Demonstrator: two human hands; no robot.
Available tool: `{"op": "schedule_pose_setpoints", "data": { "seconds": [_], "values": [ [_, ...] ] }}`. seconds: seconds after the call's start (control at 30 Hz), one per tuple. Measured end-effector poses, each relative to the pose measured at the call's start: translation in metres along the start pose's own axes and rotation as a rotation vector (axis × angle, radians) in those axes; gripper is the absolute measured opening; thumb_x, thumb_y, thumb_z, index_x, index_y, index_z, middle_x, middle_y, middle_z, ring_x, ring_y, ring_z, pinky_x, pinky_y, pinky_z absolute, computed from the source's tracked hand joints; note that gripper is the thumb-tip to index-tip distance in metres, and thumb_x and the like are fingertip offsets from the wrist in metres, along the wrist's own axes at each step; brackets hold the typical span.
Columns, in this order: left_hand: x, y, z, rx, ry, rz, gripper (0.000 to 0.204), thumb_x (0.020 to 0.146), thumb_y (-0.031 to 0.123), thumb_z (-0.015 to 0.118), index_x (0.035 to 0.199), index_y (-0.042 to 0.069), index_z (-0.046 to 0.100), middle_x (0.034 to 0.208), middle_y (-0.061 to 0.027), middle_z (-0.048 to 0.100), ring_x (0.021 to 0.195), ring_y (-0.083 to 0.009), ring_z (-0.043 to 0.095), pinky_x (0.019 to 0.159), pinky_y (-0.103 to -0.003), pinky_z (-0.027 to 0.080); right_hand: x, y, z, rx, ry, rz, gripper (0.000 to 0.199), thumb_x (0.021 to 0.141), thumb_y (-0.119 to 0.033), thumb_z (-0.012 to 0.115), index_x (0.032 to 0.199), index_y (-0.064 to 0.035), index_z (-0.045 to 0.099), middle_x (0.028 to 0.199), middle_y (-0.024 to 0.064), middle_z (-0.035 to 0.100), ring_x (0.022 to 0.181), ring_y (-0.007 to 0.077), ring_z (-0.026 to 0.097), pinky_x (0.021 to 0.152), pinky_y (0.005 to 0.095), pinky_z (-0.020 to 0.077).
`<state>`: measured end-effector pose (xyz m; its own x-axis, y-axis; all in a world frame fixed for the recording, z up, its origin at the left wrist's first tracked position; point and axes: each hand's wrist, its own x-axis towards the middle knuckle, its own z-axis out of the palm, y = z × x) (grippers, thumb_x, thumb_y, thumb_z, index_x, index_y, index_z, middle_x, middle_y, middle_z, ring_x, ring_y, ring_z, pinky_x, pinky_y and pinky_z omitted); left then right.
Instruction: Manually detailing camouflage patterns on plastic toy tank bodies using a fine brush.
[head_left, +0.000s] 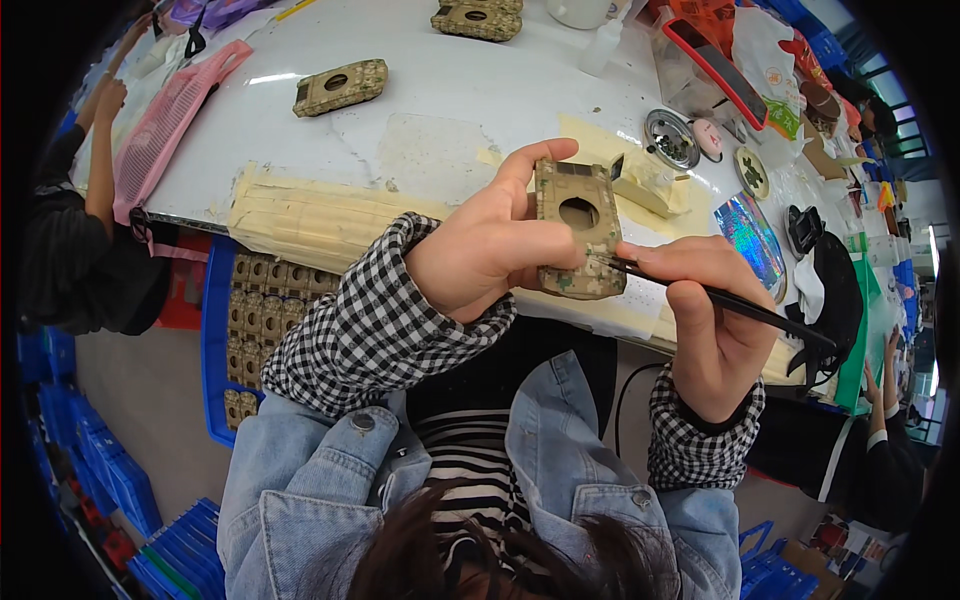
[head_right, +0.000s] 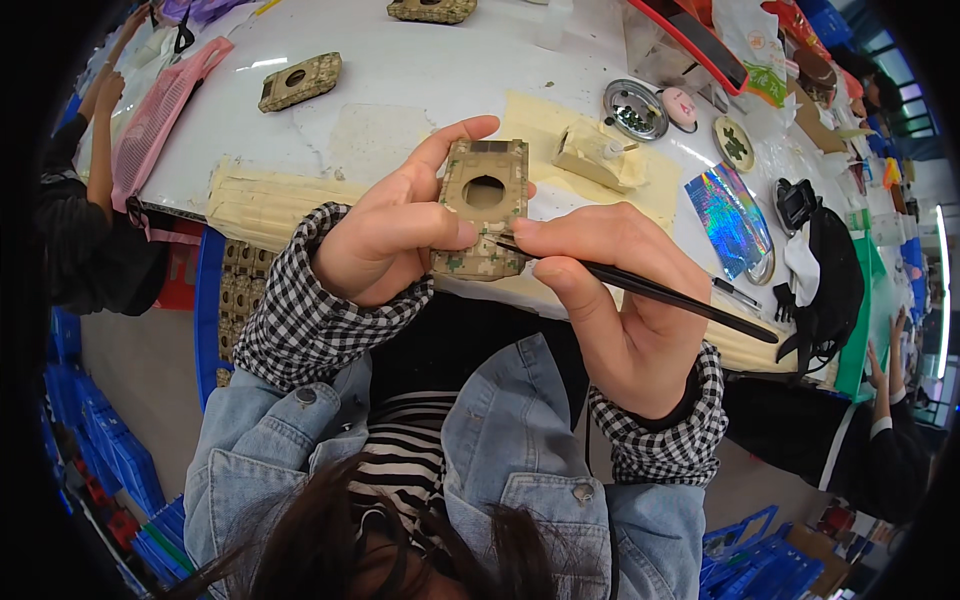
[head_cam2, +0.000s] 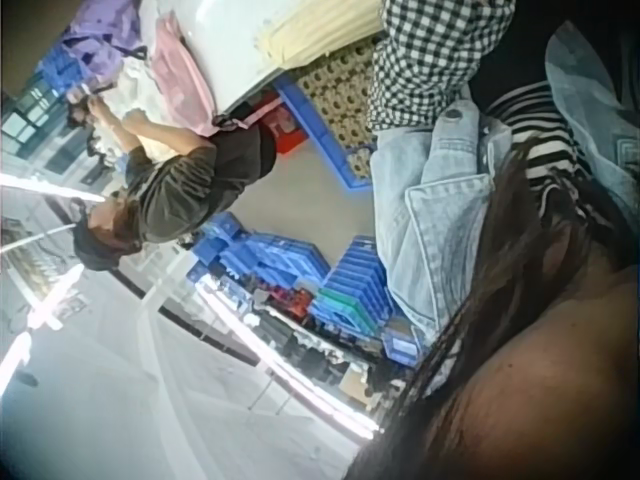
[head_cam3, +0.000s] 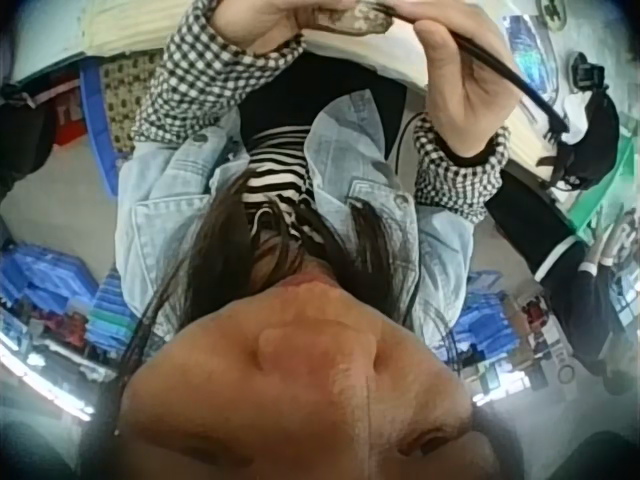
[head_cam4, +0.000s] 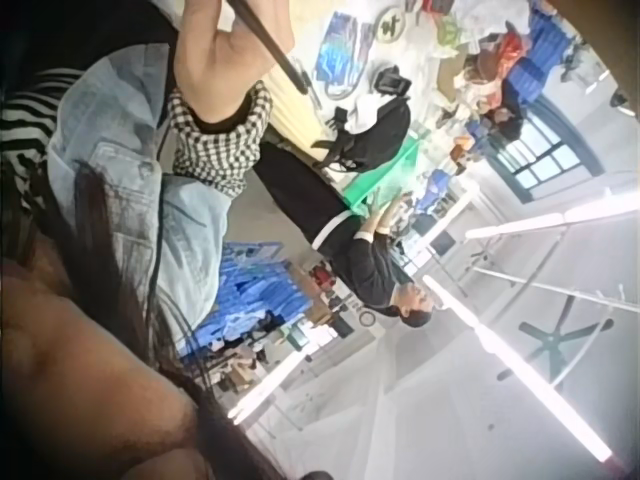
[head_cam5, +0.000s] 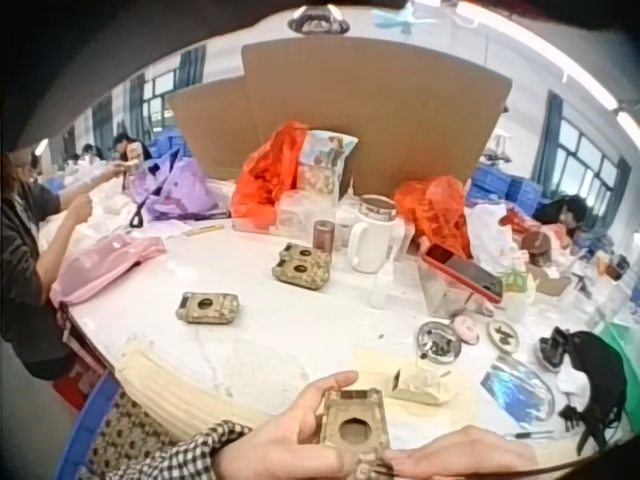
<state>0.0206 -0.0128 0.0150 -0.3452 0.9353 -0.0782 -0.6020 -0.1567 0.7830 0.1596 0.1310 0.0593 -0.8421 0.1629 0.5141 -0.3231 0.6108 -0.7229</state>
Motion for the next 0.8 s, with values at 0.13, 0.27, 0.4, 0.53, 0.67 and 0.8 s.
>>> {"op": "schedule_pose_setpoints", "data": {
  "seconds": [0.13, 0.27, 0.4, 0.53, 0.67, 0.8],
  "values": [
    [0.0008, 0.0013, -0.0026, -0.11, -0.04, -0.032, 0.073, 0.081, 0.004, 0.048, 0.144, 0.006, 0.01, 0.132, -0.0248, 0.041, 0.121, -0.0322, 0.047, 0.1, -0.043, 0.041, -0.0037, 0.0074, 0.0004, 0.096, 0.063, 0.037, 0.014, 0.087, -0.009, 0.06, 0.093, 0.0029, 0.065, 0.093, 0.0128, 0.067, 0.084, 0.0194, 0.06, 0.077, 0.0287, 0.0461],
    [0.0, 0.0042, -0.0021, -0.215, -0.087, -0.052, 0.064, 0.088, 0.015, 0.041, 0.143, 0.008, 0.012, 0.135, -0.0252, 0.037, 0.12, -0.0355, 0.048, 0.097, -0.048, 0.044, -0.0052, 0.0106, -0.001, 0.138, 0.081, 0.041, 0.014, 0.089, -0.007, 0.057, 0.095, 0.0031, 0.065, 0.095, 0.013, 0.066, 0.085, 0.0187, 0.06, 0.077, 0.0285, 0.0461],
    [0.0044, 0.0021, -0.0051, -0.392, -0.166, -0.072, 0.054, 0.095, 0.025, 0.034, 0.144, 0.012, 0.014, 0.137, -0.0237, 0.036, 0.12, -0.0369, 0.048, 0.095, -0.049, 0.046, -0.0054, 0.0093, -0.0017, 0.137, 0.092, 0.029, 0.014, 0.088, -0.006, 0.057, 0.095, 0.0032, 0.065, 0.095, 0.0131, 0.066, 0.085, 0.0186, 0.06, 0.077, 0.0285, 0.0462],
    [0.0044, -0.0001, -0.0026, -0.339, -0.133, -0.07, 0.048, 0.1, 0.029, 0.027, 0.145, 0.016, 0.015, 0.138, -0.0202, 0.037, 0.119, -0.0344, 0.049, 0.094, -0.046, 0.048, -0.0041, 0.0111, -0.0033, 0.09, 0.093, -0.006, 0.013, 0.087, -0.006, 0.059, 0.095, 0.0031, 0.065, 0.095, 0.013, 0.067, 0.084, 0.0192, 0.06, 0.076, 0.0287, 0.0464],
    [0.0018, -0.0031, 0.0039, -0.272, -0.05, -0.065, 0.046, 0.101, 0.027, 0.024, 0.145, 0.017, 0.014, 0.137, -0.0168, 0.039, 0.118, -0.0305, 0.051, 0.094, -0.042, 0.049, -0.0034, 0.0109, -0.0049, 0.064, 0.096, -0.036, 0.013, 0.085, -0.006, 0.061, 0.094, 0.0027, 0.066, 0.093, 0.0128, 0.067, 0.083, 0.0198, 0.061, 0.075, 0.0289, 0.0466],
    [0.0014, -0.0048, 0.0033, -0.302, -0.033, -0.072, 0.046, 0.101, 0.026, 0.025, 0.145, 0.016, 0.014, 0.137, -0.0153, 0.04, 0.118, -0.0285, 0.051, 0.094, -0.041, 0.05, -0.0016, 0.0092, -0.0043, 0.029, 0.089, -0.044, 0.012, 0.084, -0.005, 0.063, 0.093, 0.0023, 0.066, 0.091, 0.0124, 0.068, 0.081, 0.0199, 0.061, 0.074, 0.0289, 0.0467]
  ]
}}
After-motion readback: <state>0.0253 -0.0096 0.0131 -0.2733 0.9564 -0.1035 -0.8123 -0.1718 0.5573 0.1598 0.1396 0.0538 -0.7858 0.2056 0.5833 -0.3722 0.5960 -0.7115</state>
